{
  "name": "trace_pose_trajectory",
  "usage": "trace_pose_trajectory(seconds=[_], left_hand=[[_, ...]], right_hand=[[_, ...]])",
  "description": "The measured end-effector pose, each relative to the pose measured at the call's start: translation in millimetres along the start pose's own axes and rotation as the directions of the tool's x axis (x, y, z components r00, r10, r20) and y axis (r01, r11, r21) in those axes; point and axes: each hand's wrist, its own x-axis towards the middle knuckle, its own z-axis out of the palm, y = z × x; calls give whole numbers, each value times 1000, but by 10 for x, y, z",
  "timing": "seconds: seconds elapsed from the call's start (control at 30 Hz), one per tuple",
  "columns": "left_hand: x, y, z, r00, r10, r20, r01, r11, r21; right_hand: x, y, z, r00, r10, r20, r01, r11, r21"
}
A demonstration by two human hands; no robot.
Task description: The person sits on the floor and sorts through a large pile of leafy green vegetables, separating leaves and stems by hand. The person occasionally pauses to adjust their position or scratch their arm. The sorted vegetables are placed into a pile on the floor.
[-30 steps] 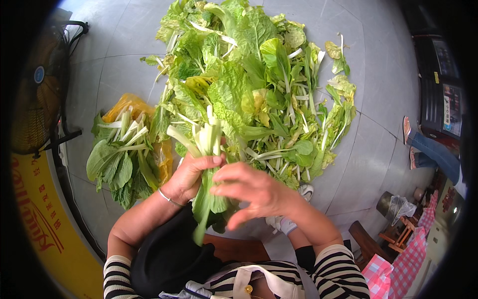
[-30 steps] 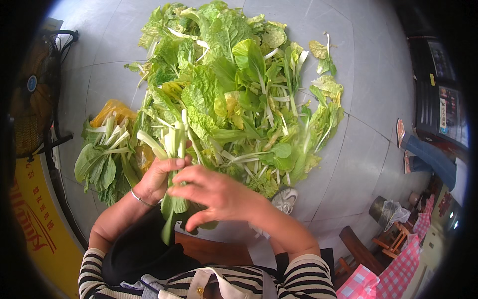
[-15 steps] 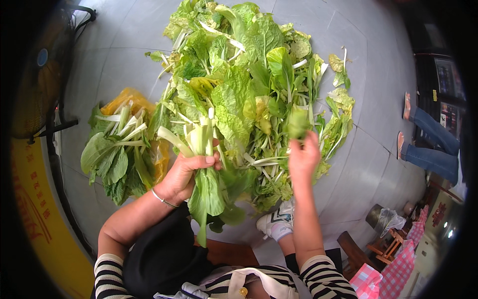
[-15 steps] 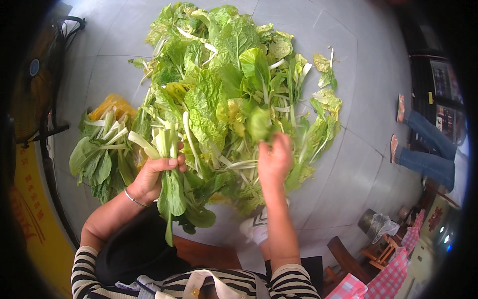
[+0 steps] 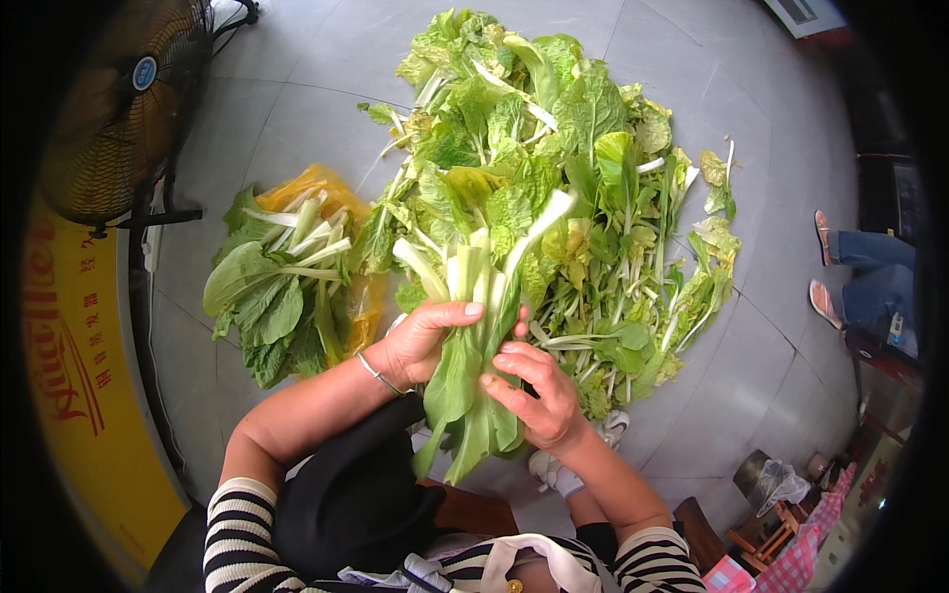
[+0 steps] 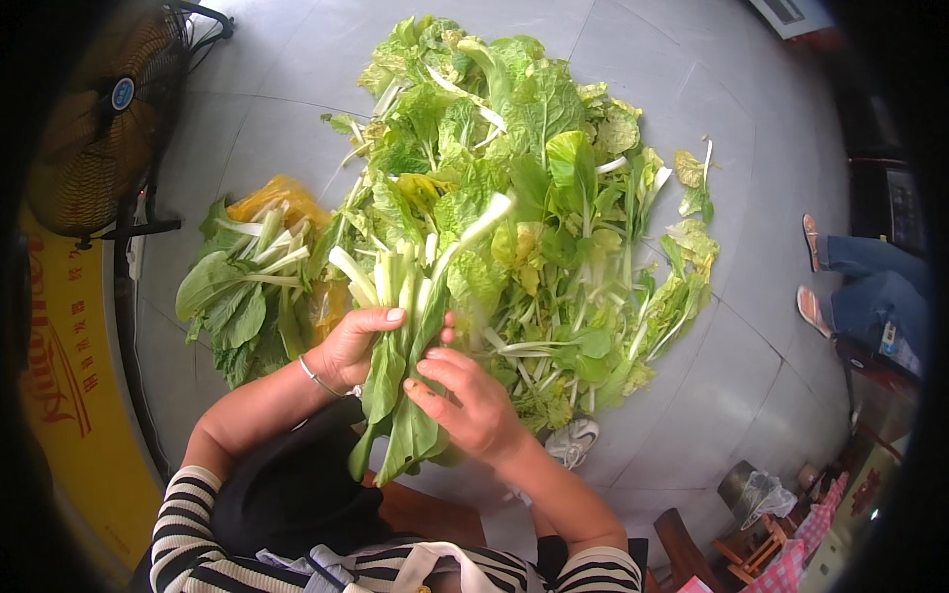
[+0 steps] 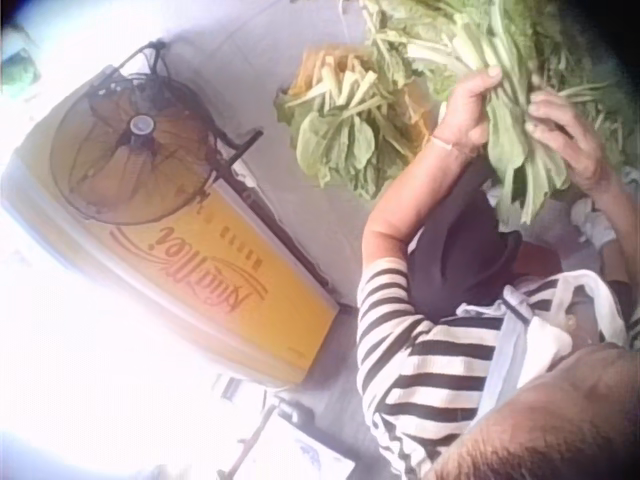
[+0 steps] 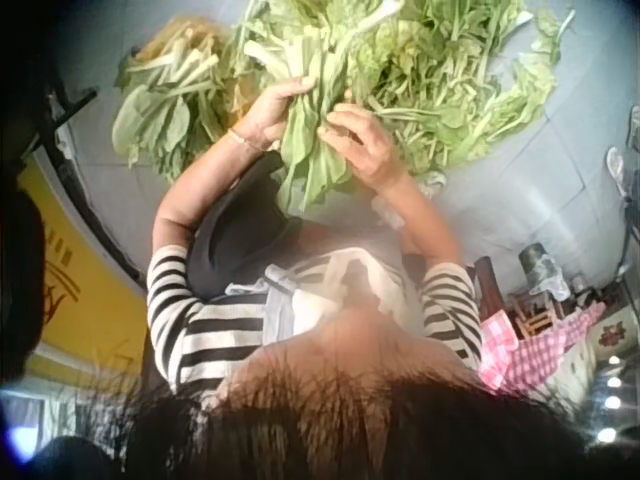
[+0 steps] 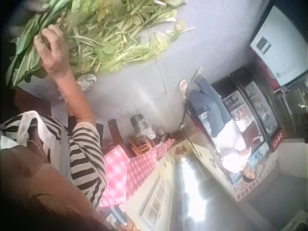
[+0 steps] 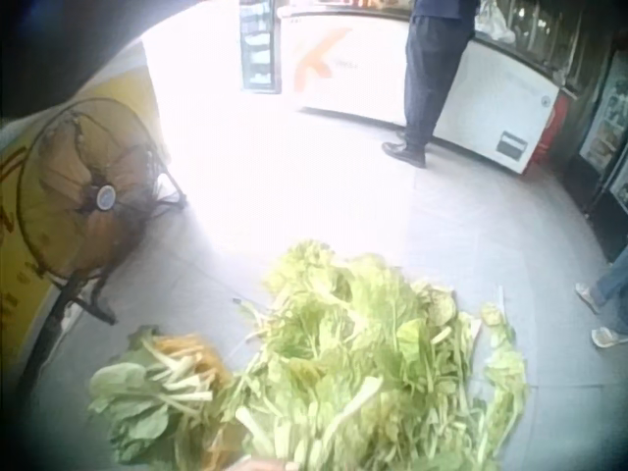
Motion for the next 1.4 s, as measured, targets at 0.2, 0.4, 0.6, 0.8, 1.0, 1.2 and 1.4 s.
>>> trace_pose_trajectory(seconds=[0.2,0.4,0.6,0.8,1.0,1.2,1.4], left_hand=[[17,157,-37,950,279,-138,-238,938,253],[-29,319,103,957,290,5,-238,774,587],[35,271,200,951,309,-34,-219,745,630],[75,406,90,928,335,-163,-234,864,447],[37,390,125,915,402,-29,-320,768,555],[51,227,211,894,440,89,-342,539,770],[-20,154,470,861,370,348,-411,105,906]], right_hand=[[41,78,-90,993,115,22,-117,987,113],[293,397,-182,497,833,243,-666,187,722],[532,551,-108,551,835,16,-399,247,883],[613,457,-427,586,802,-117,-324,364,873],[510,427,-266,581,805,117,-655,377,655],[447,313,73,542,832,116,-689,360,629],[436,-77,-686,642,762,82,-636,469,613]])
